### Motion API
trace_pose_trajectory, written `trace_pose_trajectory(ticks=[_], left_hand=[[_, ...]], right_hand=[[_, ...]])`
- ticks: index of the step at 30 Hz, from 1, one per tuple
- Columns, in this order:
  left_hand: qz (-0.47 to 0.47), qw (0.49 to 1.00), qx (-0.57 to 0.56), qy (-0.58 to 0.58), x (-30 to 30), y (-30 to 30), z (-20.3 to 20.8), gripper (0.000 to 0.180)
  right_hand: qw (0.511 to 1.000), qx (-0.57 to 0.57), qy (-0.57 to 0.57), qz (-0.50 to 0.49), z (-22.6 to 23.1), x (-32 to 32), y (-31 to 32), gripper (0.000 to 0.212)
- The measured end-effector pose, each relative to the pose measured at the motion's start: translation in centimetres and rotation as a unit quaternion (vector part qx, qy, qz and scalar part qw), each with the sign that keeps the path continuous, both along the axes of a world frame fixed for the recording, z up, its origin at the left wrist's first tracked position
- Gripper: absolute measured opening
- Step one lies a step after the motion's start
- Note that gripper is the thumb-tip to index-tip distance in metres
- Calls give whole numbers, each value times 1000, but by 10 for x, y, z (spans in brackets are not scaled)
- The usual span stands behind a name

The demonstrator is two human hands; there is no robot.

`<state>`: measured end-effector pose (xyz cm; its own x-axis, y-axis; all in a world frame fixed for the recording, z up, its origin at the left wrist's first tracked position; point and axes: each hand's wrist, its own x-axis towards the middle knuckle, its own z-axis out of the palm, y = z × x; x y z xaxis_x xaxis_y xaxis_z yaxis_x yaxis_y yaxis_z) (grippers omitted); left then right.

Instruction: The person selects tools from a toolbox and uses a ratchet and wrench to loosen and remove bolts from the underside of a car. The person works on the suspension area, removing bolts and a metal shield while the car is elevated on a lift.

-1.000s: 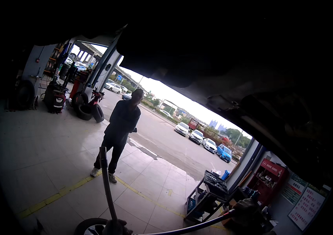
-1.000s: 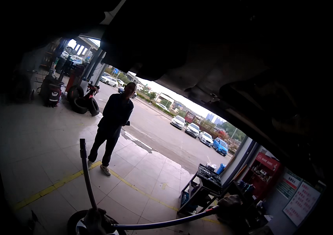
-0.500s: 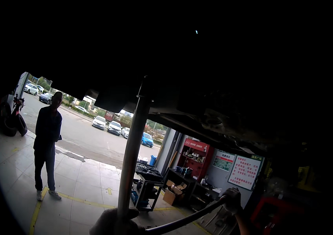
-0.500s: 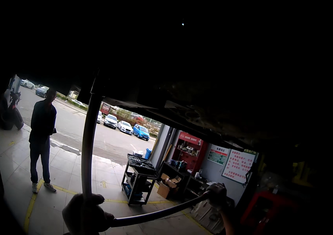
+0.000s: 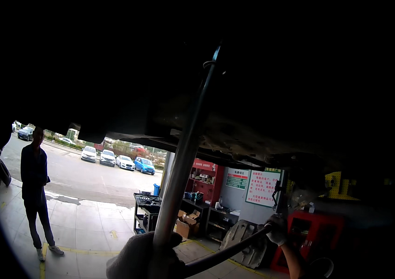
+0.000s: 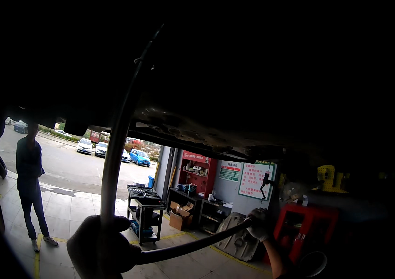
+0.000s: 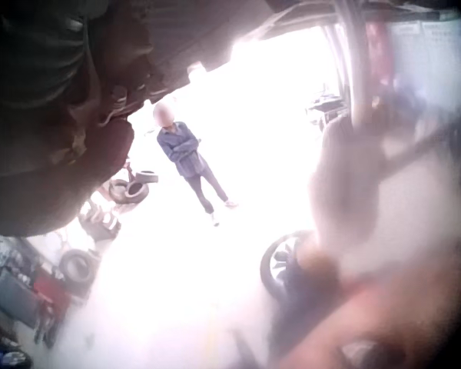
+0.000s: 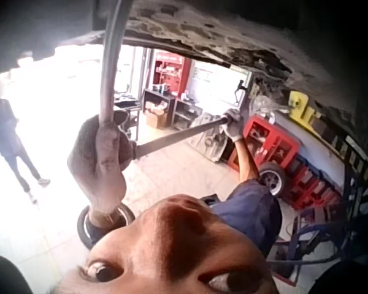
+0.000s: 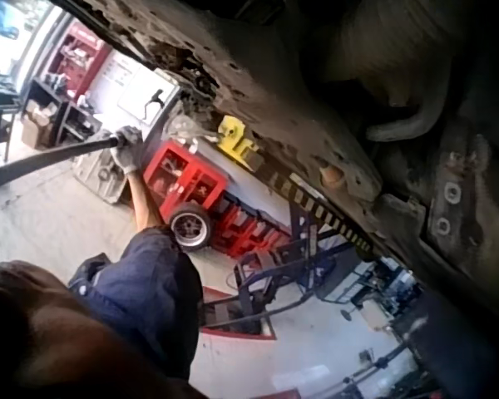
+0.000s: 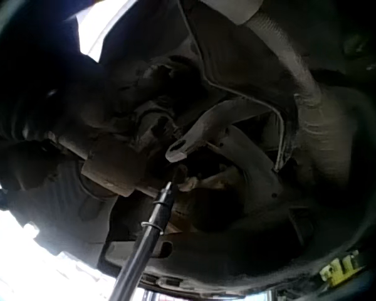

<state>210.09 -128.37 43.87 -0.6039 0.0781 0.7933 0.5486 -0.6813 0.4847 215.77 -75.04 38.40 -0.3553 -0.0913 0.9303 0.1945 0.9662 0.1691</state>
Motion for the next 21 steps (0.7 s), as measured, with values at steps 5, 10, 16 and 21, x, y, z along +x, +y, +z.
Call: trace_pose_trajectory(ticks=[5,10,16,21], left_hand=[[174,982,-10,72,14,11,28,30],[679,693,-115,212,12,6,43,47],[708,646,-131,254,24,26,76,55],[746,596,-82,284,37,26,93,47]], right_hand=[[1000,12,1,23,20,-11,0,17],[993,34,13,108,71,-91,-15,27],[957,-15,1,289,114,-145,-8,18],[940,-12,-10,340,144,-190,-24,16]])
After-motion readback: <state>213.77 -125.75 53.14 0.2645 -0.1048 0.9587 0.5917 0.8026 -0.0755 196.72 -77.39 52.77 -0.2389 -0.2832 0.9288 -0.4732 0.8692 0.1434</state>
